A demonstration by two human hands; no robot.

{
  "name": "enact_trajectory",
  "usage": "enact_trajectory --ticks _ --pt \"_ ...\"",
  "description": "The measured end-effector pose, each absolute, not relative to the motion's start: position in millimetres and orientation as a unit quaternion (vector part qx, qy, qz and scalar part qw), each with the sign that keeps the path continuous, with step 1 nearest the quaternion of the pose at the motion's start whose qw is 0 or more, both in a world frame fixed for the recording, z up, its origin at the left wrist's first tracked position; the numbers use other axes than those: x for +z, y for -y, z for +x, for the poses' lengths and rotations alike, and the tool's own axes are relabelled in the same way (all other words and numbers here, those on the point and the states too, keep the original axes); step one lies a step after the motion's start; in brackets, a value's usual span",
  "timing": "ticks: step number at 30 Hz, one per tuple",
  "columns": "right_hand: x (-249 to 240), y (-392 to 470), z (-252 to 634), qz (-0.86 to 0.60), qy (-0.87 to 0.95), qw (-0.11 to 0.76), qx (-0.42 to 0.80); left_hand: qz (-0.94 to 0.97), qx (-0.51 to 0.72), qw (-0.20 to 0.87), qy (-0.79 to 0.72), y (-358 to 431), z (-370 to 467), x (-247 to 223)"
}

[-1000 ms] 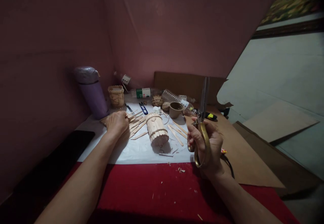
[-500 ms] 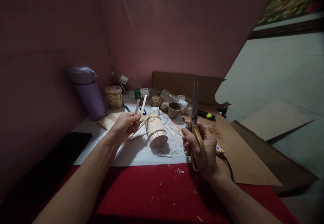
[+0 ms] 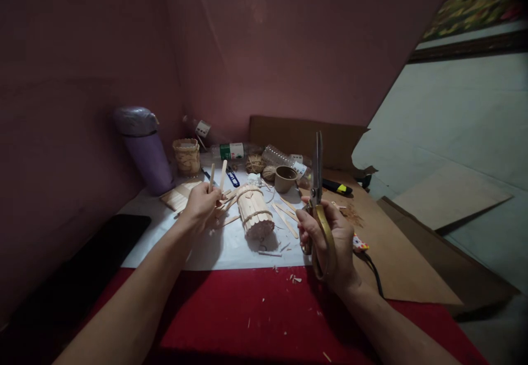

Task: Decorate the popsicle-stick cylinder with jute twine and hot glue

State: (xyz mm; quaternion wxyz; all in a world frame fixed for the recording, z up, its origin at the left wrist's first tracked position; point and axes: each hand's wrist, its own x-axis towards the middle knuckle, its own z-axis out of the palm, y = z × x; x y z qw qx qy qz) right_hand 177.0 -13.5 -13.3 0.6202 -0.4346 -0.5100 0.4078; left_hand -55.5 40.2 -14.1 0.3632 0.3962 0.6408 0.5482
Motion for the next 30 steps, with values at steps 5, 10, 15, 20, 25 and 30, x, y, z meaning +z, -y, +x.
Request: enact_trajectory --ticks 5,10,15,20,25,30 --pt "-13 12 177 -0.427 0.506 0.622 0.419 0.38 0.585 0.314 -0.644 -45 -55 -23" --pt "-13 14 177 -0.422 0.512 0.623 0.416 0.363 0.647 0.292 -0.604 -47 -55 -23" --pt "-14 13 177 -0.415 0.517 0.623 0.414 0.335 0.734 0.296 -0.51 -50 -57 -18" --pt "-14 11 177 -0.417 0.507 0.632 0.411 0.368 0.814 0.222 -0.391 -58 -66 -10" --pt "-15 11 178 -0.413 0.498 0.644 0.409 0.373 0.835 0.158 -0.372 -66 -78 -3" --pt "-13 11 179 -0.401 0.499 0.66 0.393 0.37 0.817 0.151 -0.416 -66 -78 -5"
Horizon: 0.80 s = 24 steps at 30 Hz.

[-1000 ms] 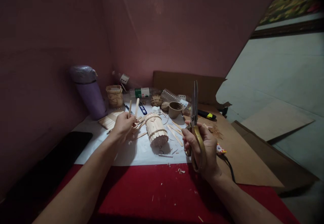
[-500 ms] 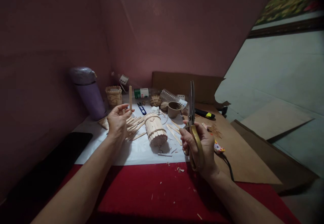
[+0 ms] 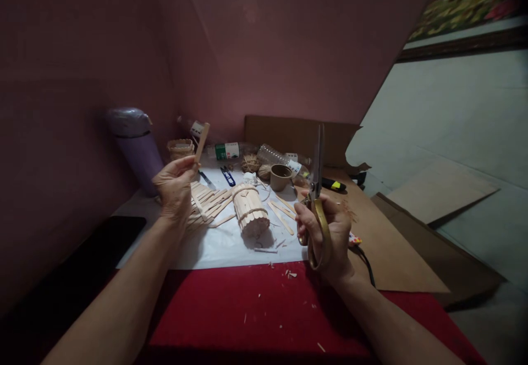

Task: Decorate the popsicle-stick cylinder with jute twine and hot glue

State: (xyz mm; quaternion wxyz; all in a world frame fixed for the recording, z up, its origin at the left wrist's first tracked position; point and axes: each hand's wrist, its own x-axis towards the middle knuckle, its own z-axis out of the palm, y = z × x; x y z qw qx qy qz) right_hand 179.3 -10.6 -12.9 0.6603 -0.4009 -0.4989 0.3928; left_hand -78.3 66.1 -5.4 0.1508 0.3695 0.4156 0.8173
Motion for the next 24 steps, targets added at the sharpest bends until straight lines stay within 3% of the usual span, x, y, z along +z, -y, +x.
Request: enact_trajectory --ticks 10,16,24 --pt "-12 0 188 -0.369 0.458 0.738 0.331 0.515 0.722 0.247 -0.391 -42 -38 -12" --pt "-12 -10 192 -0.363 0.465 0.766 0.258 0.622 0.654 0.116 -0.415 -26 -21 -21" --pt "-14 -9 186 -0.307 0.44 0.727 0.429 0.758 0.572 0.045 -0.311 15 10 -29"
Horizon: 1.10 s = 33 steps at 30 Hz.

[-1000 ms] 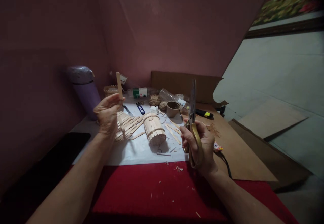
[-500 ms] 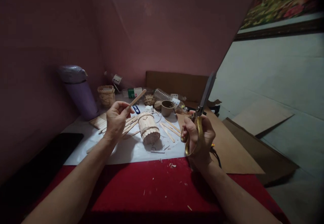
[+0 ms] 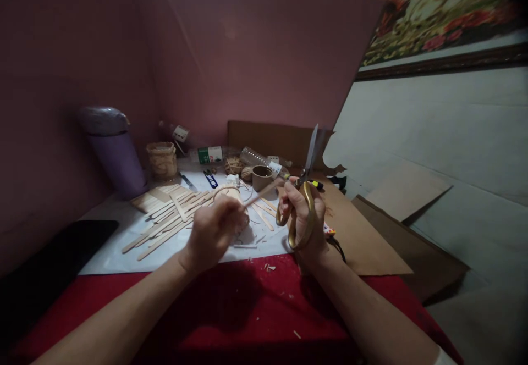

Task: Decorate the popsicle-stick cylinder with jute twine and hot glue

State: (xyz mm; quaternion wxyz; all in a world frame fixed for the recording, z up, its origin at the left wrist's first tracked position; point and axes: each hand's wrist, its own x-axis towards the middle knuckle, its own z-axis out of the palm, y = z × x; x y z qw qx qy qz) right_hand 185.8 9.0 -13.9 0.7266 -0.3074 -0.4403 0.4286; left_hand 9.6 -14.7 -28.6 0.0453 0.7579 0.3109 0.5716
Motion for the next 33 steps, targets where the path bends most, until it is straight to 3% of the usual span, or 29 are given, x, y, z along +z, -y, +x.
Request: enact_trajectory --ticks 7,13,21,33 --pt "-15 -14 187 -0.326 0.37 0.756 0.431 0.819 0.406 0.063 -0.4 26 26 -43" --pt "-20 -21 187 -0.33 0.343 0.759 0.444 0.774 0.41 0.096 -0.473 14 21 -45" --pt "-23 -10 181 -0.298 0.366 0.709 0.524 0.652 0.507 0.395 -0.402 22 35 -44" --pt "-26 -7 185 -0.351 0.428 0.682 0.478 0.563 0.436 0.62 -0.33 35 45 -34"
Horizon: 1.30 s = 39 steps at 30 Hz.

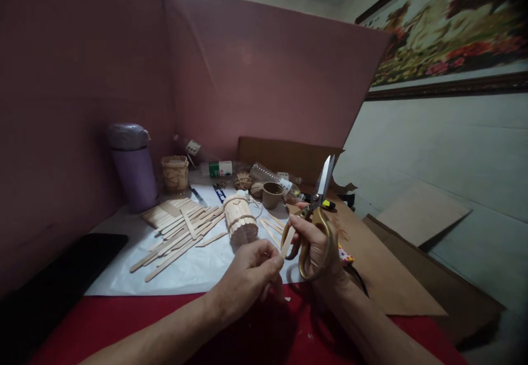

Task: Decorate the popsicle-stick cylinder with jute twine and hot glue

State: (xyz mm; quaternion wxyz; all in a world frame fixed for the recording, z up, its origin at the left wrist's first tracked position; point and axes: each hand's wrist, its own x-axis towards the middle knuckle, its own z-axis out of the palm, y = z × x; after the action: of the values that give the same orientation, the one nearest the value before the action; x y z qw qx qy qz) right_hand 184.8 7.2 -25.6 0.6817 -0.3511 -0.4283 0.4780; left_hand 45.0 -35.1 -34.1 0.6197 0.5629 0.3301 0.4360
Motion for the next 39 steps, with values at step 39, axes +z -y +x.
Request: enact_trajectory --ticks 39 --pt "-21 13 173 -0.327 0.525 0.558 0.553 0.464 0.475 0.634 -0.397 32 37 -21"
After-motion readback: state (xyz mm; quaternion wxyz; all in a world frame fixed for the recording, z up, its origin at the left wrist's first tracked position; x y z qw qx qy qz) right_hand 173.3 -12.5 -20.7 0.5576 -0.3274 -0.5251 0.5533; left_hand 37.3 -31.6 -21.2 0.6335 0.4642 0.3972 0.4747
